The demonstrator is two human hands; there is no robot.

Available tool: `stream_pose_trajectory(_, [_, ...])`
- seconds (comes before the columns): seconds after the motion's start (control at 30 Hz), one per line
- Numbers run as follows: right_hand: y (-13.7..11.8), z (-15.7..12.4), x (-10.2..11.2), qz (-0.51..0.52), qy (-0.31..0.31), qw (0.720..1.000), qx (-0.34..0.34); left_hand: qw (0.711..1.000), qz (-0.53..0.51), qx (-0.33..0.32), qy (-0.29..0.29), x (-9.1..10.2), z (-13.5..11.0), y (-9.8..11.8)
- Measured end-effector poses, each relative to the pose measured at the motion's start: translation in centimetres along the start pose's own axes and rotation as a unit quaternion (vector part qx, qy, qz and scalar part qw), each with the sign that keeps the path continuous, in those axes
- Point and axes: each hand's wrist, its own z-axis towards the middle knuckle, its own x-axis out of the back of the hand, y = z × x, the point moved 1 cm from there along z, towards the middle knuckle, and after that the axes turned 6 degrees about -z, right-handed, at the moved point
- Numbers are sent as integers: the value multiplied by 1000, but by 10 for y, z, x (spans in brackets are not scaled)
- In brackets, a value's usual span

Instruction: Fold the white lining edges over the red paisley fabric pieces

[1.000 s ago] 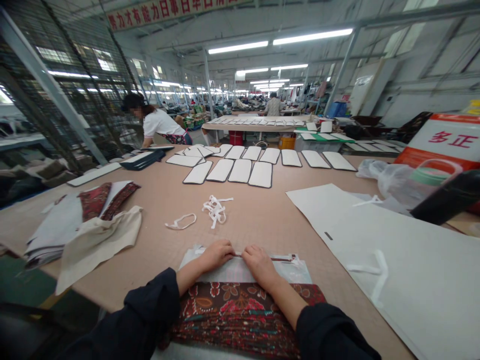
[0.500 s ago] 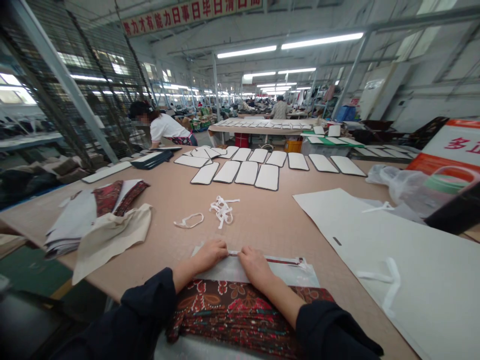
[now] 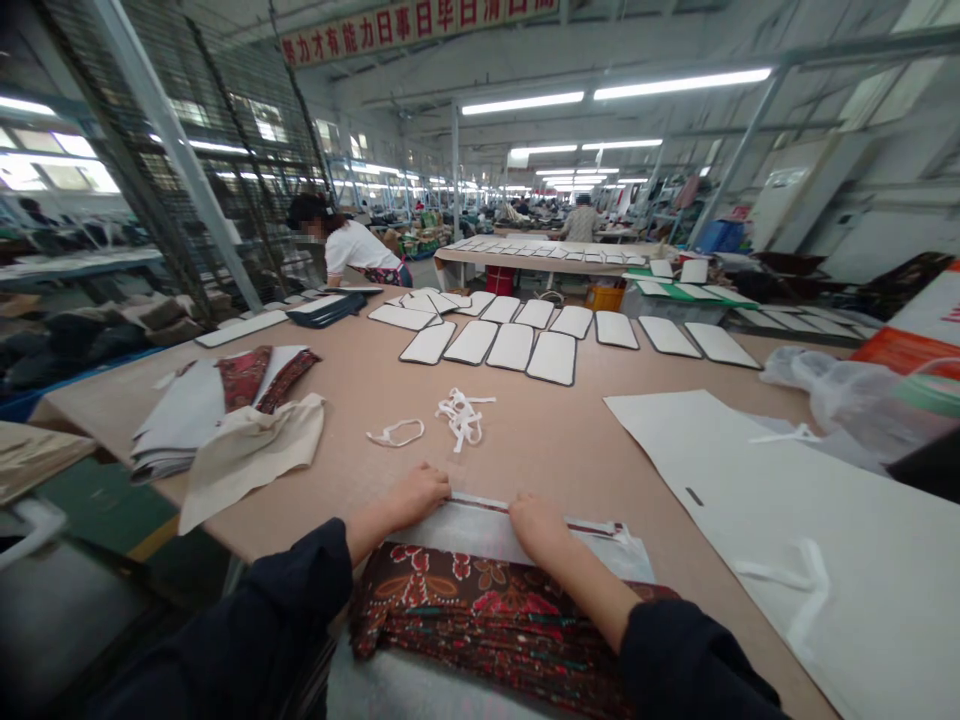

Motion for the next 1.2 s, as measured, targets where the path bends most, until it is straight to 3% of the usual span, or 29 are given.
stream_pose_trajectory(0.13, [-48, 21, 6, 35, 75, 993, 82, 998, 40, -22, 45, -9, -10, 9])
stream_pose_trajectory(0.23, [-65, 23, 2, 12, 93, 990, 105, 997, 49, -17, 65, -12, -20, 15])
stream_pose_trajectory(0.37, [-60, 32, 6, 28, 47, 994, 94, 996, 31, 7, 81, -15, -37, 12])
stream_pose_trajectory(0.47, [-64, 51, 8, 106, 32, 990, 82, 990, 4, 72, 118, -22, -50, 3])
stream_pose_trajectory(0.6, [-83, 74, -1, 185, 74, 976, 86, 980, -42, 128, 148, -31, -60, -4])
stream_pose_trajectory(0.73, [-94, 76, -15, 185, 112, 973, 80, 977, -42, 140, 155, -33, -61, -3])
stream_pose_trajectory(0.9, [-91, 65, -20, 122, 184, 961, 166, 976, -24, 137, 169, -32, -60, 0])
stream_pose_trajectory(0.97, [-89, 67, -20, 131, 183, 957, 184, 976, -21, 135, 169, -32, -61, 0])
stream_pose_trajectory(1.1, [-89, 77, -22, 196, 165, 957, 135, 977, -10, 137, 163, -33, -61, 1])
stream_pose_trajectory(1.2, [-93, 78, -22, 156, 177, 962, 138, 977, 1, 138, 165, -33, -60, 2])
